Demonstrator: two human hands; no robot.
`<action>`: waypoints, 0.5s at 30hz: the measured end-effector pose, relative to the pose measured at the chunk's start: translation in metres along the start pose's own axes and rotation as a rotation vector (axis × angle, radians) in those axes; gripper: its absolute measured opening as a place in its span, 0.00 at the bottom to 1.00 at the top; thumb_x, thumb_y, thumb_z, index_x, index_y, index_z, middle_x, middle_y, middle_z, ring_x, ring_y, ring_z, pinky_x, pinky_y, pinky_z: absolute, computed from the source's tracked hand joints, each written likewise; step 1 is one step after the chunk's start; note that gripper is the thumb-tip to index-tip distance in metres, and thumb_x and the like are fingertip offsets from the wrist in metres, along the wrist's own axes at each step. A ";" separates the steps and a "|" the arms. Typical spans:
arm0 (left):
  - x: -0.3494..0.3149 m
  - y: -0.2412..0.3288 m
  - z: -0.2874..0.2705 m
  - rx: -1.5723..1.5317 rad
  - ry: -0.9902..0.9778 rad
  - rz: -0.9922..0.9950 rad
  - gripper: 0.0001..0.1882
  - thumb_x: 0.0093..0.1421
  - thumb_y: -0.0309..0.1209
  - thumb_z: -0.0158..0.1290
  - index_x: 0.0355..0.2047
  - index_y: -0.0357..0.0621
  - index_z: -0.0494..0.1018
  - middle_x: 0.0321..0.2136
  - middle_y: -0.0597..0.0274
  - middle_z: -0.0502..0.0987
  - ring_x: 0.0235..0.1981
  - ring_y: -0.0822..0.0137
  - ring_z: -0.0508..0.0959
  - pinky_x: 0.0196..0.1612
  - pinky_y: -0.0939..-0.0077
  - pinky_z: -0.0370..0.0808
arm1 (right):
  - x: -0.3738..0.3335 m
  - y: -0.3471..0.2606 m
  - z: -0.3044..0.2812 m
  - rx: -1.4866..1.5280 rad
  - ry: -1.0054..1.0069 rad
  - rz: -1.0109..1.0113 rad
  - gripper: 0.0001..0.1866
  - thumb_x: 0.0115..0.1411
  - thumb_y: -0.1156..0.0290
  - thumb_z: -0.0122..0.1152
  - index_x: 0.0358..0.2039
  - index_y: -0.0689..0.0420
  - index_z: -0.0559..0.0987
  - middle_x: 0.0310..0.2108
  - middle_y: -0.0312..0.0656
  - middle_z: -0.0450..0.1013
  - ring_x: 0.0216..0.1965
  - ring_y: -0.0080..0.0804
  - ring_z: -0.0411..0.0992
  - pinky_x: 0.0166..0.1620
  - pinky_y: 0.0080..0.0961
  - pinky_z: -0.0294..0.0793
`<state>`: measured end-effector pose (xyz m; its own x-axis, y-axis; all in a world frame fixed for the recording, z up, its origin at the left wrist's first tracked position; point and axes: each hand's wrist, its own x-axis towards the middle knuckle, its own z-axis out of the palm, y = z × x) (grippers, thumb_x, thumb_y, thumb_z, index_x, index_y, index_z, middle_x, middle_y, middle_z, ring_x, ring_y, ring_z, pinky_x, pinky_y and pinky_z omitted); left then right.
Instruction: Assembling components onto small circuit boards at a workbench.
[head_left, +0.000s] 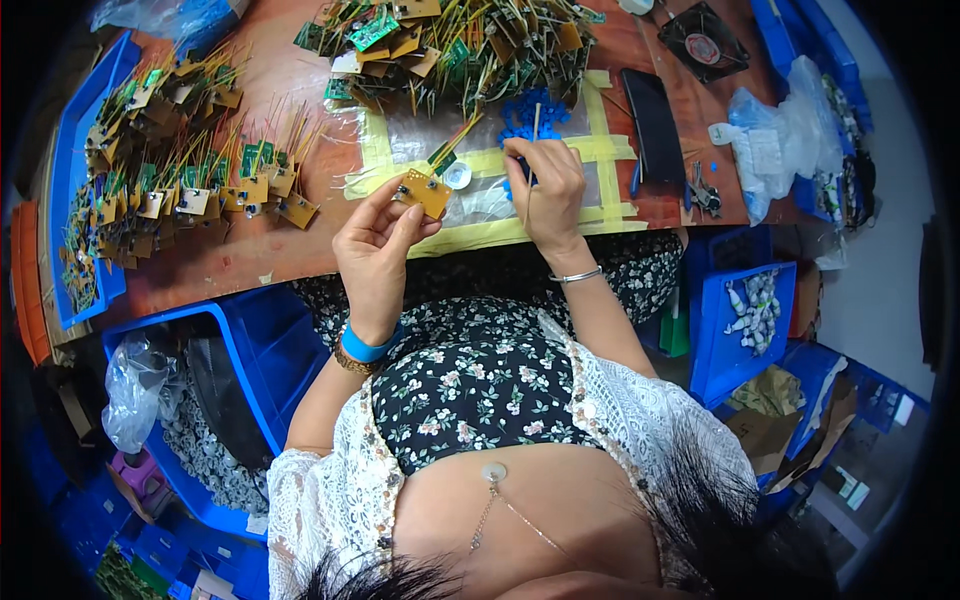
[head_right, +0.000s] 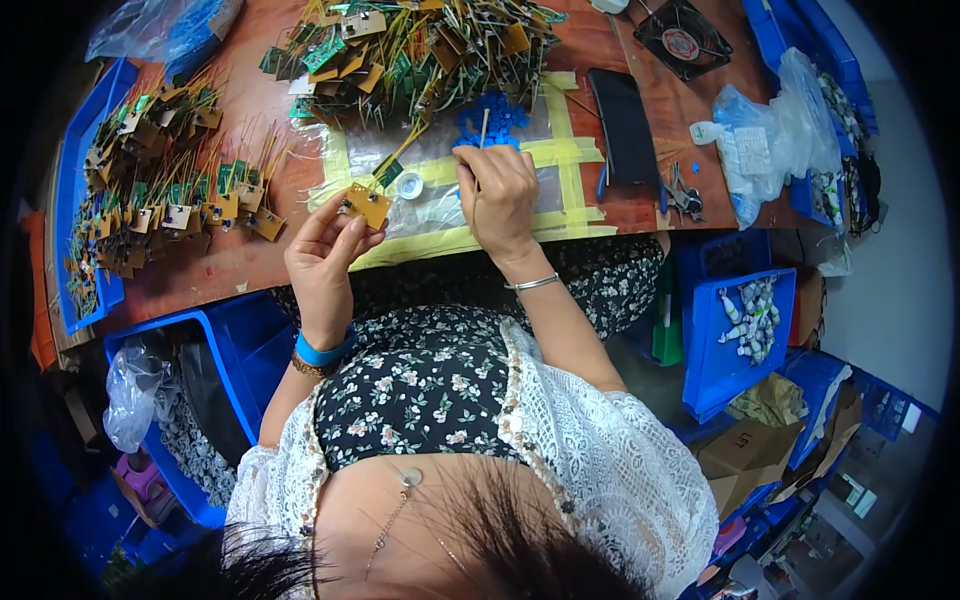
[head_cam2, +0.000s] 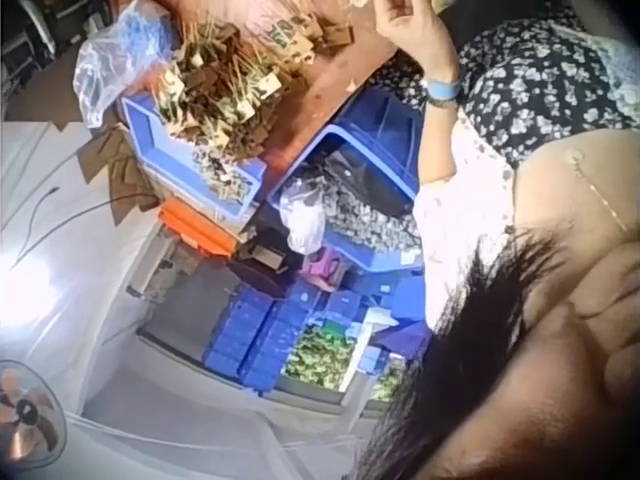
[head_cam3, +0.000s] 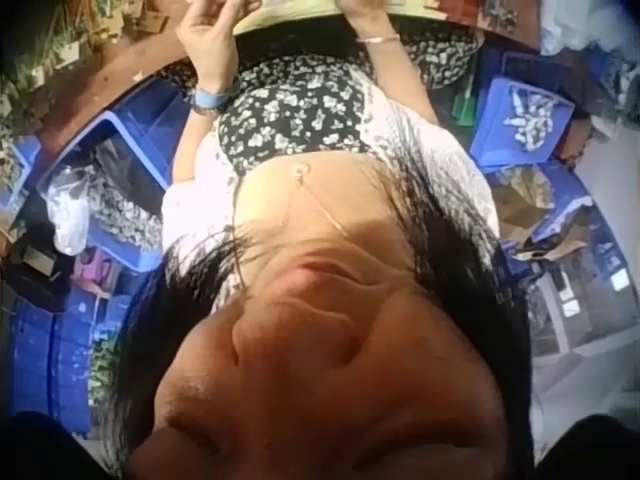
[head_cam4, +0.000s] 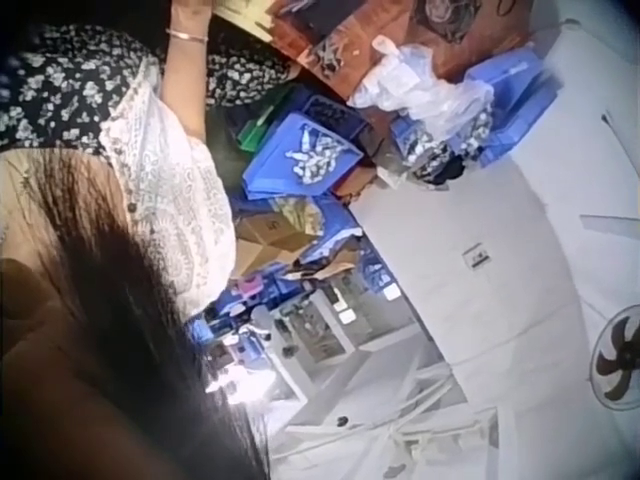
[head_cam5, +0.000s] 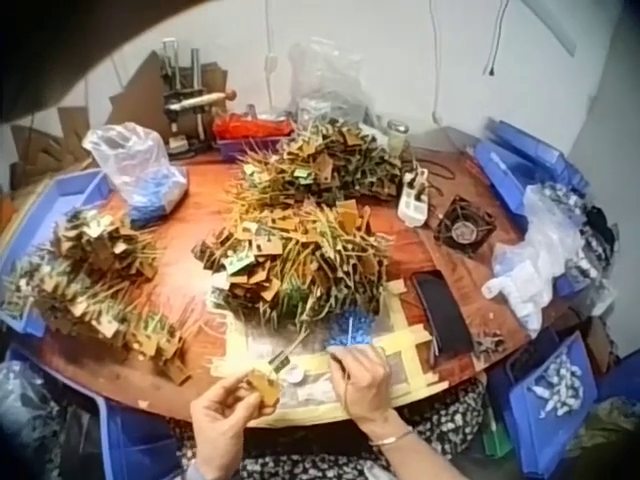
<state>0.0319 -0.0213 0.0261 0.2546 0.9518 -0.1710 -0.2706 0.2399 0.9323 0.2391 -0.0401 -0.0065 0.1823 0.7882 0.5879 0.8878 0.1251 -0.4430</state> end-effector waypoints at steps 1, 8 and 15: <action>0.000 0.000 0.001 -0.003 -0.011 -0.008 0.20 0.62 0.19 0.51 0.55 0.28 0.66 0.34 0.57 0.77 0.34 0.67 0.81 0.41 0.75 0.81 | 0.001 -0.002 0.000 0.009 0.025 0.026 0.11 0.46 0.80 0.68 0.33 0.57 0.80 0.29 0.39 0.77 0.31 0.35 0.73 0.37 0.30 0.69; 0.002 0.006 0.005 -0.025 -0.066 -0.017 0.18 0.62 0.19 0.52 0.53 0.28 0.68 0.33 0.59 0.77 0.34 0.70 0.80 0.41 0.78 0.81 | 0.019 -0.063 -0.019 0.457 -0.035 -0.125 0.13 0.45 0.81 0.69 0.33 0.56 0.81 0.28 0.37 0.77 0.33 0.34 0.73 0.38 0.28 0.69; 0.001 0.005 0.009 -0.056 -0.110 -0.041 0.17 0.62 0.19 0.52 0.51 0.27 0.69 0.33 0.59 0.78 0.33 0.72 0.80 0.40 0.78 0.81 | 0.019 -0.071 -0.012 0.212 0.010 -0.235 0.16 0.45 0.79 0.69 0.37 0.58 0.81 0.26 0.39 0.77 0.31 0.35 0.73 0.33 0.30 0.67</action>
<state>0.0390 -0.0207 0.0329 0.3659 0.9150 -0.1697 -0.3085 0.2913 0.9055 0.1847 -0.0412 0.0436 -0.0122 0.7170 0.6970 0.7986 0.4265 -0.4247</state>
